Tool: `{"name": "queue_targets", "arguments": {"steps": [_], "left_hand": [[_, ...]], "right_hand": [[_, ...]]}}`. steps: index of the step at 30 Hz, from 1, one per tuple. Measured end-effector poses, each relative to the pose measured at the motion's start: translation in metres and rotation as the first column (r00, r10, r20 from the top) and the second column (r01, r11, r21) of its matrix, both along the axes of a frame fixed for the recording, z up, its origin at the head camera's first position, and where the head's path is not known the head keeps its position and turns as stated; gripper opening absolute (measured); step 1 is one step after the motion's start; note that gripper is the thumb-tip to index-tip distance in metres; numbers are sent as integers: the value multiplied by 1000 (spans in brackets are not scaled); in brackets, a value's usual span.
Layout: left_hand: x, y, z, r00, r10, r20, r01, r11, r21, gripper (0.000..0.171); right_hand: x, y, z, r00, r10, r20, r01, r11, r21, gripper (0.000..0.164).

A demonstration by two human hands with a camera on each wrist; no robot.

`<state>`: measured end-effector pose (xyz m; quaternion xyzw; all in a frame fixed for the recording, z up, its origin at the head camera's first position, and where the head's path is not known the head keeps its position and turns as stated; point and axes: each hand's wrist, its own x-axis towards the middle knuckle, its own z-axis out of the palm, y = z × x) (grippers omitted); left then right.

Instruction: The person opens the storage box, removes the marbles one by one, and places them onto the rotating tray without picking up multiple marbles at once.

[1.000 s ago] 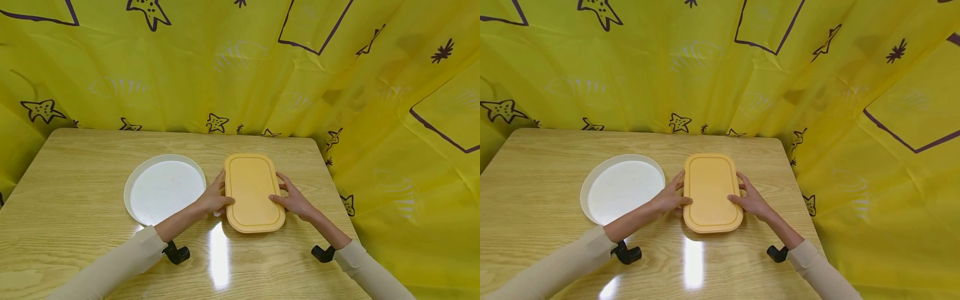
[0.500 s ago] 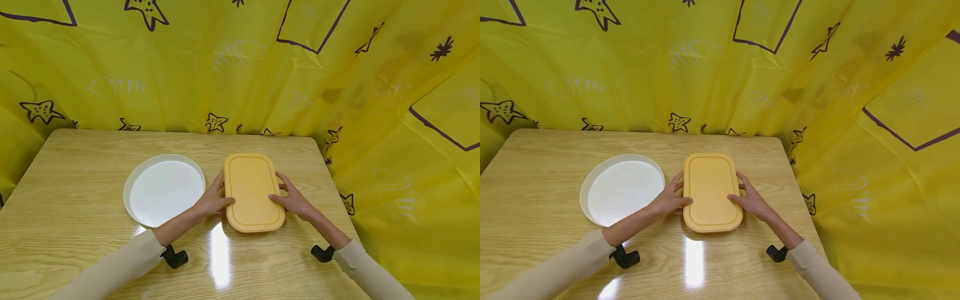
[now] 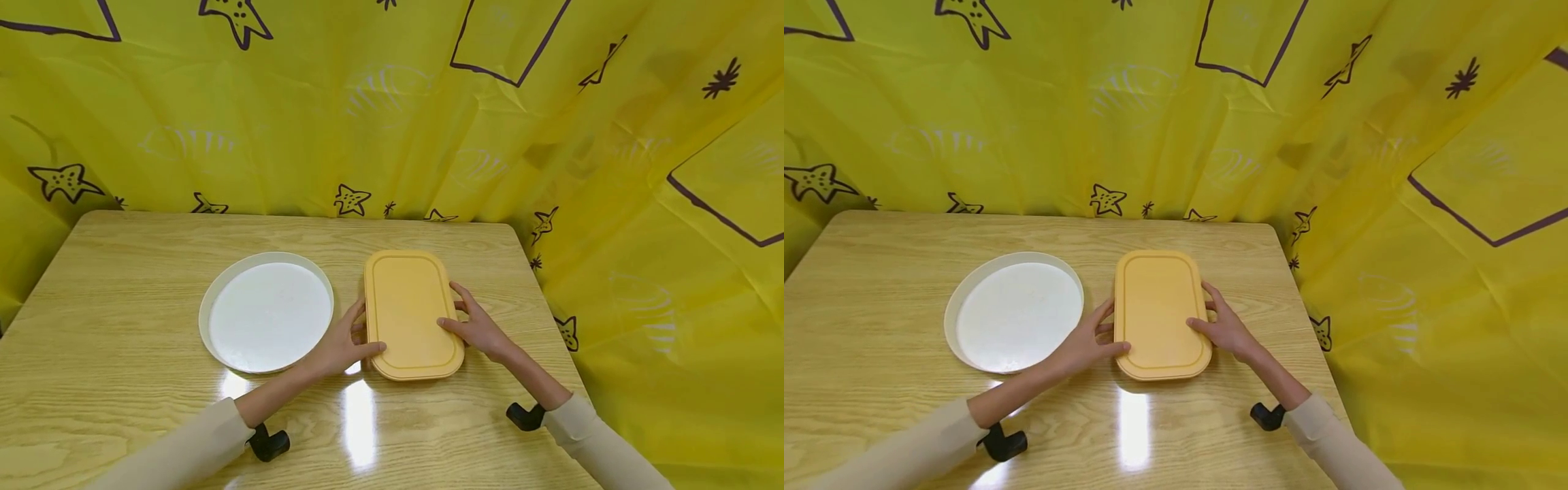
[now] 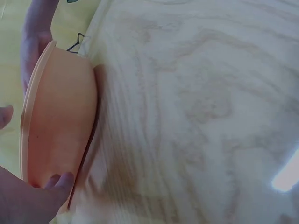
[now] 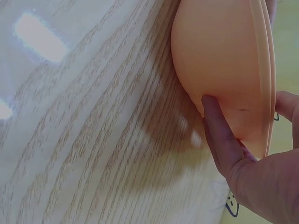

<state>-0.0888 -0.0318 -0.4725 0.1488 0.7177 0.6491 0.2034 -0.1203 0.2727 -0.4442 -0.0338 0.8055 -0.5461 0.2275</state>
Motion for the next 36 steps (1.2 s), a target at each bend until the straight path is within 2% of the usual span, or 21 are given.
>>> {"name": "queue_targets", "arguments": {"steps": [5,7,14,18,24,29,31,33,35,36], "left_hand": [[13,-4,0,998,-16,-57,10,993,-116,110],[17,-4,-3,997,-32,-77,23,994,-109,114],[23,-1,-14,991,-48,-122,50,999,14,120],[25,1,-19,991,-34,-133,33,999,-12,123],[28,3,-21,993,39,-109,-45,998,-53,116],[29,6,-22,988,39,-152,-48,997,-54,112],[29,7,-23,986,35,-163,-44,998,-53,111],[29,7,-23,984,35,-174,-45,998,-50,111],[29,8,-24,983,33,-182,-42,998,-46,111],[29,8,-24,982,33,-185,-42,998,-44,111]], "right_hand": [[1,-1,0,1000,-15,5,15,1000,-8,86],[2,-1,0,1000,-20,-4,20,1000,-5,86],[6,-4,-1,998,-25,-55,26,999,26,85],[9,-5,-2,995,-32,-91,36,998,42,84],[13,-8,-5,991,-46,-126,53,997,53,79],[15,-11,-9,984,-65,-168,78,994,73,76],[16,-12,-10,971,-63,-230,91,989,115,74],[17,-13,-11,944,-43,-326,106,978,178,72],[19,-13,-12,895,13,-446,114,960,255,68],[20,-14,-12,860,52,-509,115,950,290,67]]}}
